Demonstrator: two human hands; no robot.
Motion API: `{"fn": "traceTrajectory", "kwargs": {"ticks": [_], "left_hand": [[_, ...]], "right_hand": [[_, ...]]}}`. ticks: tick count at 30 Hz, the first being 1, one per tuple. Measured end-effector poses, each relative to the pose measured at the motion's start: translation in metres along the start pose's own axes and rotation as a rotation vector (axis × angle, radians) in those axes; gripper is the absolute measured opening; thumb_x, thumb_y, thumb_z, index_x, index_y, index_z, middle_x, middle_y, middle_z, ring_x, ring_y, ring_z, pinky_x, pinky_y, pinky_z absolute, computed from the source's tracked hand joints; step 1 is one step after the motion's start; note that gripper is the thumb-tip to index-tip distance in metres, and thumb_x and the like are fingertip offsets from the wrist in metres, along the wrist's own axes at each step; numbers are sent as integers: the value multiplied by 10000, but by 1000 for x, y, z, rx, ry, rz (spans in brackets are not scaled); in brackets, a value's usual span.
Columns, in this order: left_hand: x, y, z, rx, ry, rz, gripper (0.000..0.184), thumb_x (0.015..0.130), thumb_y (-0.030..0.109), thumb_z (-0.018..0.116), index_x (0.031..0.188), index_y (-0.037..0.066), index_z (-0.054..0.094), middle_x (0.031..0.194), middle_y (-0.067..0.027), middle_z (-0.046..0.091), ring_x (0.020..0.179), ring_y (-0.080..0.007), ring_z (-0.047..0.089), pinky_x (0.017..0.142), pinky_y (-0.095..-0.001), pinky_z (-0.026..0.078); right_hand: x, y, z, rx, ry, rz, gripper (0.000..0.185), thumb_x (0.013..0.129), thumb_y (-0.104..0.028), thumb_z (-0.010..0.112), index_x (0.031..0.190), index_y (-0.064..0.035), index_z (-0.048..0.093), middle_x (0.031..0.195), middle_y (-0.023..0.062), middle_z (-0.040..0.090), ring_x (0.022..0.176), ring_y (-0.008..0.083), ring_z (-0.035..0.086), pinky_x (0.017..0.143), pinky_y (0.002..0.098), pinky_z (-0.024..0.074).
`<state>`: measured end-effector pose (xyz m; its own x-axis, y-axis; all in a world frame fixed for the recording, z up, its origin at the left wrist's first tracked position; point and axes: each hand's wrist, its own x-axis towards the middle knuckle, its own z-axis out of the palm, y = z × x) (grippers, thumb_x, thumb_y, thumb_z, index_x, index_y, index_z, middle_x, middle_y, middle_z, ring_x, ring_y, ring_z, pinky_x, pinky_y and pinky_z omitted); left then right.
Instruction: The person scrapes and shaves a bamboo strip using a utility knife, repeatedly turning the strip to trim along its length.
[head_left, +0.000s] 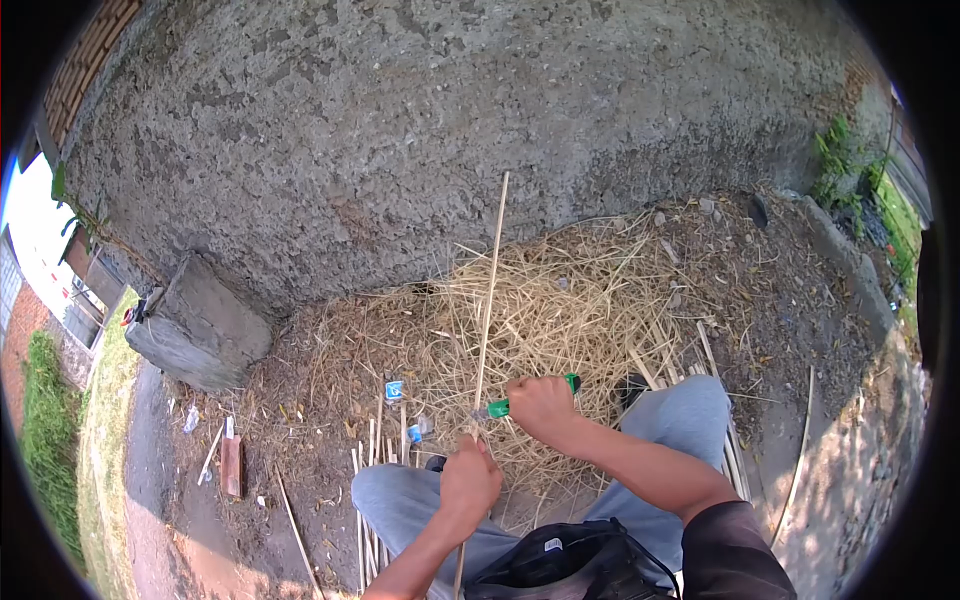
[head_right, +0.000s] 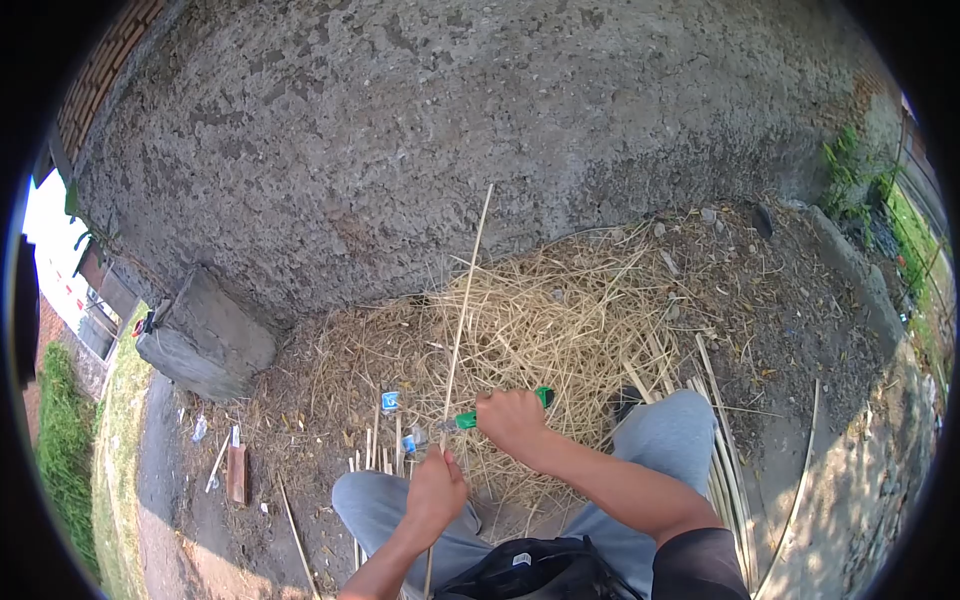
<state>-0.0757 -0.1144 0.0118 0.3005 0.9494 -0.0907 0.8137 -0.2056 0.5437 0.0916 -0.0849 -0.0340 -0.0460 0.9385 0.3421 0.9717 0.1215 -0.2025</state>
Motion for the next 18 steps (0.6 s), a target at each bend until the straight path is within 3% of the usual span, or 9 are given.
{"fn": "traceTrajectory", "kwargs": {"ticks": [2, 6, 18], "left_hand": [[-2, 0, -1, 6, 5, 11, 225, 944, 149, 457, 901, -70, 486, 731, -337, 599, 724, -529, 586, 656, -581, 453], [1, -2, 0, -25, 24, 67, 227, 940, 143, 460, 881, -75, 488, 723, -327, 599, 722, -524, 587, 650, -573, 452], [6, 7, -1, 18, -24, 33, 174, 895, 107, 497, 928, -64, 488, 758, -317, 615, 747, -498, 611, 678, -553, 475]], "right_hand": [[1, -1, -5, -4, -51, 14, 111, 760, -115, 597, 788, -24, 654, 722, 155, 678, 634, 293, 696, 506, 404, 533], [6, 5, -3, 9, 22, 12, 188, 736, -112, 596, 856, 18, 661, 634, 155, 660, 557, 287, 674, 475, 382, 516], [21, 15, 1, 39, 26, 105, 119, 755, -137, 588, 755, -34, 647, 667, 148, 674, 598, 289, 689, 481, 399, 522]]}}
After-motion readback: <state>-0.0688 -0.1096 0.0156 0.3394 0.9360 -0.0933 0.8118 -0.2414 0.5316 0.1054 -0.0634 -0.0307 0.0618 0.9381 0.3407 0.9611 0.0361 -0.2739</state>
